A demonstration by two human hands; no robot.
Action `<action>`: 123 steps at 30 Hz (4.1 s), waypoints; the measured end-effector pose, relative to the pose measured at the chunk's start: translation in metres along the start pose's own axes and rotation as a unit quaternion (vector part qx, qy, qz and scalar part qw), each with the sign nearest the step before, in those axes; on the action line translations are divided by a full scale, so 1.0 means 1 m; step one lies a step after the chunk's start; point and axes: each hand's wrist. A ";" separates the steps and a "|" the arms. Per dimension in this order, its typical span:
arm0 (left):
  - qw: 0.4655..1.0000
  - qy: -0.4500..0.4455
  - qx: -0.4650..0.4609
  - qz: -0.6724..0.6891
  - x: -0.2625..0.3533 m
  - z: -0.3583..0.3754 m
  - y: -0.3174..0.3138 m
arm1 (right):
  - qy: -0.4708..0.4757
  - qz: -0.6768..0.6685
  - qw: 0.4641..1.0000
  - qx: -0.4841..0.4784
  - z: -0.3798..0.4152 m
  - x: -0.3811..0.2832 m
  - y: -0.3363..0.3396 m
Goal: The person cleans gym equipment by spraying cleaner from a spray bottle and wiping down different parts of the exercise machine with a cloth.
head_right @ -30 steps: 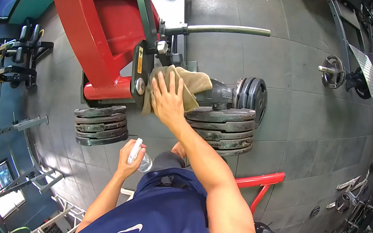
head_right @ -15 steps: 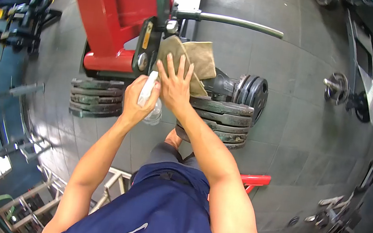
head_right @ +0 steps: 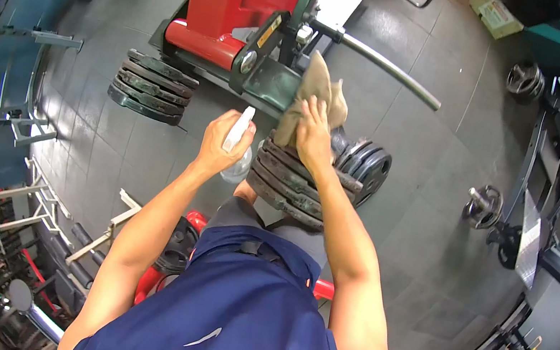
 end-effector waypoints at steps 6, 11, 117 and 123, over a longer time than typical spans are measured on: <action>0.998 0.038 0.042 -0.001 -0.015 0.036 0.008 | -0.336 -0.683 0.646 -0.055 -0.018 -0.030 0.113; 0.998 0.042 0.053 0.012 -0.025 0.065 0.022 | -0.146 -0.806 0.573 -0.039 -0.035 -0.058 0.157; 0.955 0.260 0.022 0.139 -0.013 0.005 0.065 | 0.063 0.178 0.969 0.160 -0.048 -0.081 0.012; 0.963 0.251 -0.035 0.095 -0.010 0.039 0.090 | -0.107 0.118 0.984 -0.086 -0.145 -0.091 -0.027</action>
Point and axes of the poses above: each hand's wrist, its own z-axis away from the middle knuckle, its own y-axis out of the back of the hand, x = y × z, and after that the axes turned 13 degrees about z, right-handed
